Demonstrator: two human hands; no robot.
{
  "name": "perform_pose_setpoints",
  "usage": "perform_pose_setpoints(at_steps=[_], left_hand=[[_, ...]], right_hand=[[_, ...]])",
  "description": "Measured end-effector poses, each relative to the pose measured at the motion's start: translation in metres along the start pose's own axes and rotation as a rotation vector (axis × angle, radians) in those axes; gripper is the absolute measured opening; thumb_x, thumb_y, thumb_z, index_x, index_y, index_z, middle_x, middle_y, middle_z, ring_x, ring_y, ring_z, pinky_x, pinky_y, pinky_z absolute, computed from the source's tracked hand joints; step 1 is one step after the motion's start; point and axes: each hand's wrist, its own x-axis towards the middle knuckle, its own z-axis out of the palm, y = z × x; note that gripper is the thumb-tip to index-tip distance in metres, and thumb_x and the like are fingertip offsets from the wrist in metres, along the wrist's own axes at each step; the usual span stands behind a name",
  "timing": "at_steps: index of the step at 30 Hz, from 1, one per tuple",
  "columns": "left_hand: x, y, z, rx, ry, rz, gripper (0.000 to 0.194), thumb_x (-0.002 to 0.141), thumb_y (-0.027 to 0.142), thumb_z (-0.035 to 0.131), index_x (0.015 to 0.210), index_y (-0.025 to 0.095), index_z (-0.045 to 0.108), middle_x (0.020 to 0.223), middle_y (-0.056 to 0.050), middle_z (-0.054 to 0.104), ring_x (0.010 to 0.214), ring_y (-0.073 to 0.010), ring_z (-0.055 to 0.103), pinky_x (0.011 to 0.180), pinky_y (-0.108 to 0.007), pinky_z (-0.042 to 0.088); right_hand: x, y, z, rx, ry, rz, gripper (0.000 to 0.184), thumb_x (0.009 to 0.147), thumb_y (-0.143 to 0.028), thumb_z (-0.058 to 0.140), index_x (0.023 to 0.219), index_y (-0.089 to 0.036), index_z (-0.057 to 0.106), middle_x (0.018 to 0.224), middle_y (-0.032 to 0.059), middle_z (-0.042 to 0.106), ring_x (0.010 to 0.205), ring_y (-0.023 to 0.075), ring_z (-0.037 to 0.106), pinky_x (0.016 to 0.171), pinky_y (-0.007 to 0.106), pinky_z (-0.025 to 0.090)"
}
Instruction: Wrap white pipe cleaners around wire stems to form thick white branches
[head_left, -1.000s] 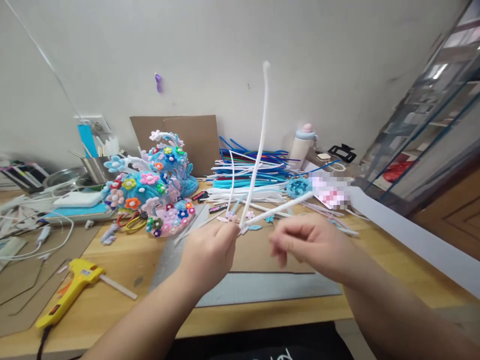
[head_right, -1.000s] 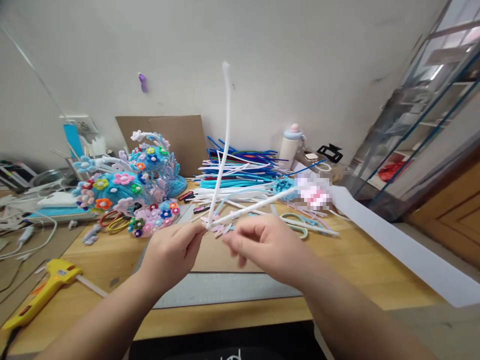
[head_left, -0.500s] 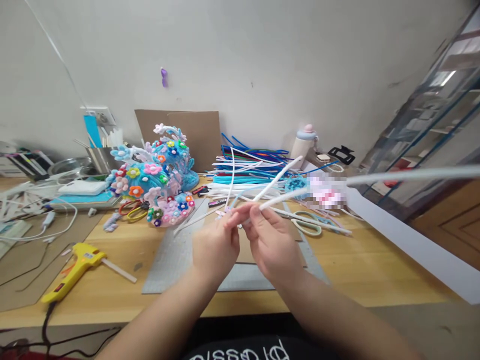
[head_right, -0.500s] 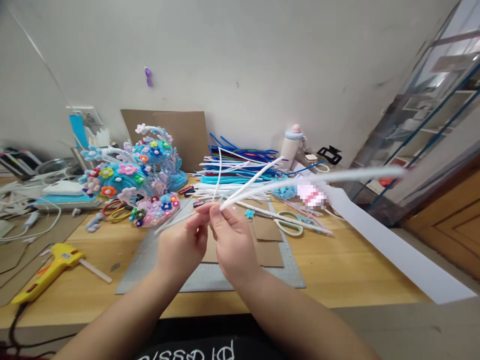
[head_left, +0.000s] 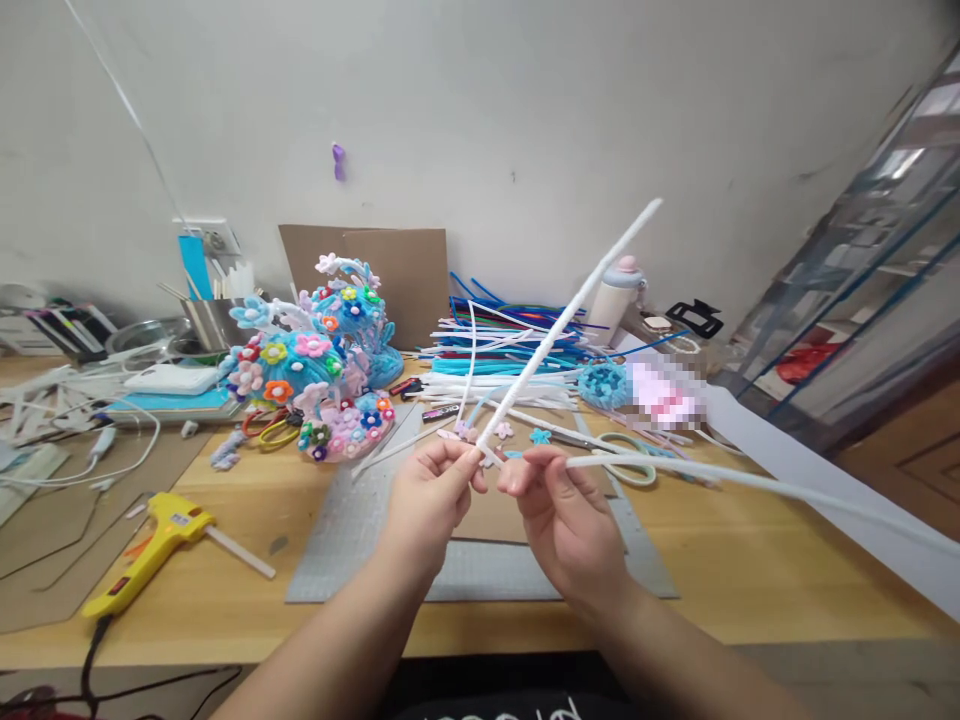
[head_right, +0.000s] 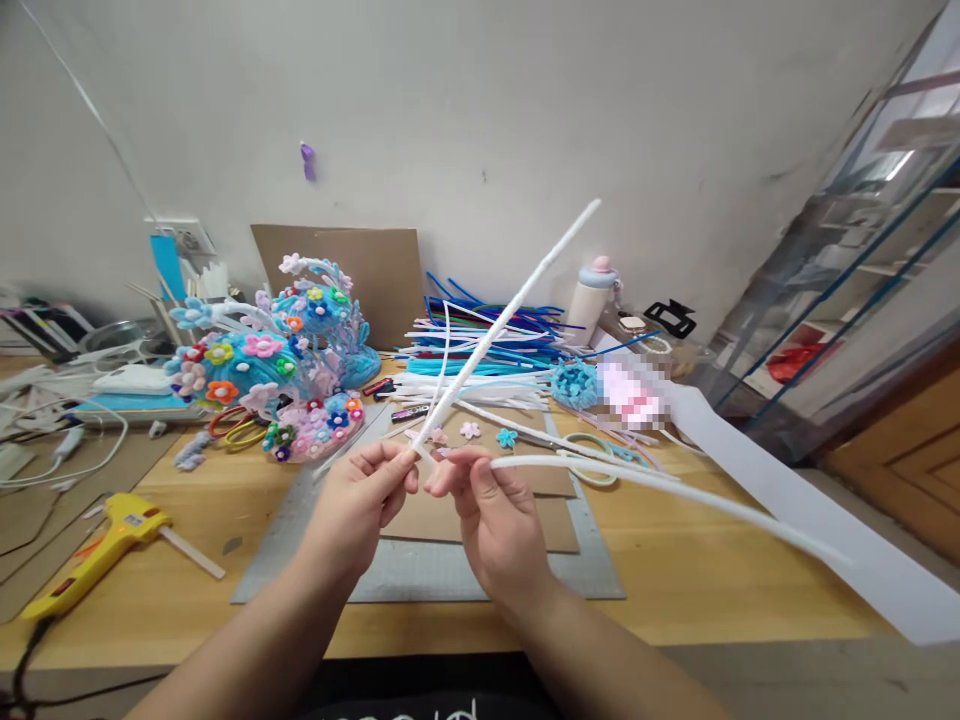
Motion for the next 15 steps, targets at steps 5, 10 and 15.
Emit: perform_pose_setpoints(at_steps=[5,10,15], left_hand=[[-0.002,0.005,-0.001,-0.150,-0.128,-0.145,0.023,0.069,0.030,0.069,0.066,0.012,0.055,0.051,0.005,0.051,0.031,0.0020,0.023,0.033,-0.016,0.008],[-0.008,0.006,0.001,-0.265,-0.238,-0.240,0.022,0.067,0.030,0.070,0.068,0.012,0.057,0.048,0.007,0.047,0.029,0.0029,0.020,0.033,-0.016,0.006],[-0.018,0.000,0.006,-0.287,-0.463,-0.327,0.020,0.071,0.030,0.069,0.068,0.012,0.059,0.044,0.004,0.051,0.029,0.0009,0.022,0.031,-0.016,0.005]], right_hand=[[0.005,-0.005,-0.002,-0.022,0.024,0.021,0.021,0.091,-0.036,0.049,0.095,-0.027,0.067,0.059,-0.0013,0.051,0.064,0.0156,0.050,0.069,0.033,0.042],[0.014,-0.011,-0.006,0.108,0.047,0.119,0.017,0.088,-0.034,0.053,0.094,-0.026,0.067,0.054,-0.0045,0.038,0.054,0.0113,0.041,0.056,0.025,0.039],[0.030,-0.019,-0.009,0.222,-0.056,0.387,0.017,0.087,-0.032,0.052,0.093,-0.024,0.066,0.051,-0.0081,0.020,0.043,0.0082,0.024,0.039,0.016,0.029]])
